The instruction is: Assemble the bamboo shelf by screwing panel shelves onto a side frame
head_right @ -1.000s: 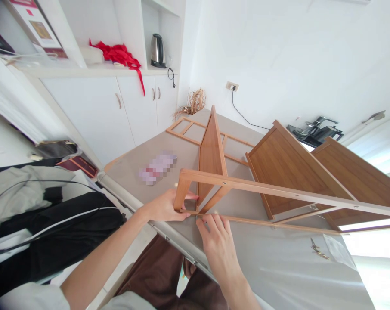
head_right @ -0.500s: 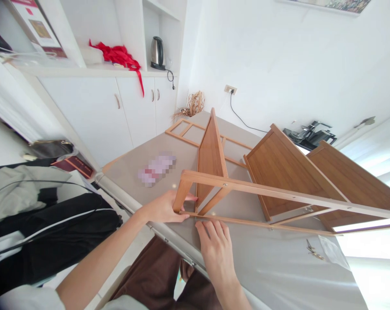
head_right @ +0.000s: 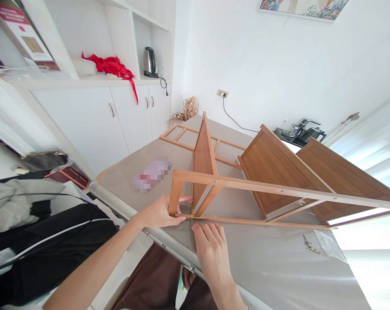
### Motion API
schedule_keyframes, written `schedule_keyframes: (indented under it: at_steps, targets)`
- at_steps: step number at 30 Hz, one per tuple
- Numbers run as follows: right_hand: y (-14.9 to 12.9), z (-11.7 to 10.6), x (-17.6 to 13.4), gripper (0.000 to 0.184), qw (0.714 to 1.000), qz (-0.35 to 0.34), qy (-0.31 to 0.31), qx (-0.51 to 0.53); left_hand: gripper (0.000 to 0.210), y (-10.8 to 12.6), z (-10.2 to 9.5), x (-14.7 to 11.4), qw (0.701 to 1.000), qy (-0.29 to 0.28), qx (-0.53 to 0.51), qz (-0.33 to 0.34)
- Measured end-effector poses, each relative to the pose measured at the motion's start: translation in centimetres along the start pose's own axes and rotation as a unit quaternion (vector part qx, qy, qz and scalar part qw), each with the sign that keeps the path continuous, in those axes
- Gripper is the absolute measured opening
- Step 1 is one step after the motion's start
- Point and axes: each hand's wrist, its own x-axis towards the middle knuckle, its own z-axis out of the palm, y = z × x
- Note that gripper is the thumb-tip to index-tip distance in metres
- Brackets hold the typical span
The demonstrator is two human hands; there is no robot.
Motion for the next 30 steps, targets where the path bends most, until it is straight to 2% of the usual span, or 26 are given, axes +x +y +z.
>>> schedule_keyframes:
  at_steps: [4, 11, 14, 20, 30]
  targets:
    - [0.3, -0.4, 0.1, 0.024, 0.999, -0.027, -0.020, 0.001, 0.055, 0.1, 0.1, 0.0, 1.000, -0.006, -0.010, 0.001]
    - [0.8, -1.3, -0.2, 0.017, 0.997, -0.037, -0.060, 0.041, 0.056, -0.4, 0.1, 0.1, 1.000, -0.005, -0.005, 0.004]
    - [1.0, -1.2, -0.1, 0.017, 0.997, -0.035, -0.057, 0.043, 0.055, -0.5, 0.2, 0.1, 1.000, -0.007, 0.007, 0.004]
    - [1.0, -0.7, 0.8, 0.025, 0.998, -0.041, -0.052, -0.019, 0.060, -0.5, 0.1, 0.1, 1.000, -0.002, 0.007, -0.011]
    - [1.1, -0.2, 0.0, 0.024, 0.999, -0.024, -0.039, -0.009, 0.058, -0.6, 0.1, 0.2, 1.000, -0.003, 0.001, -0.007]
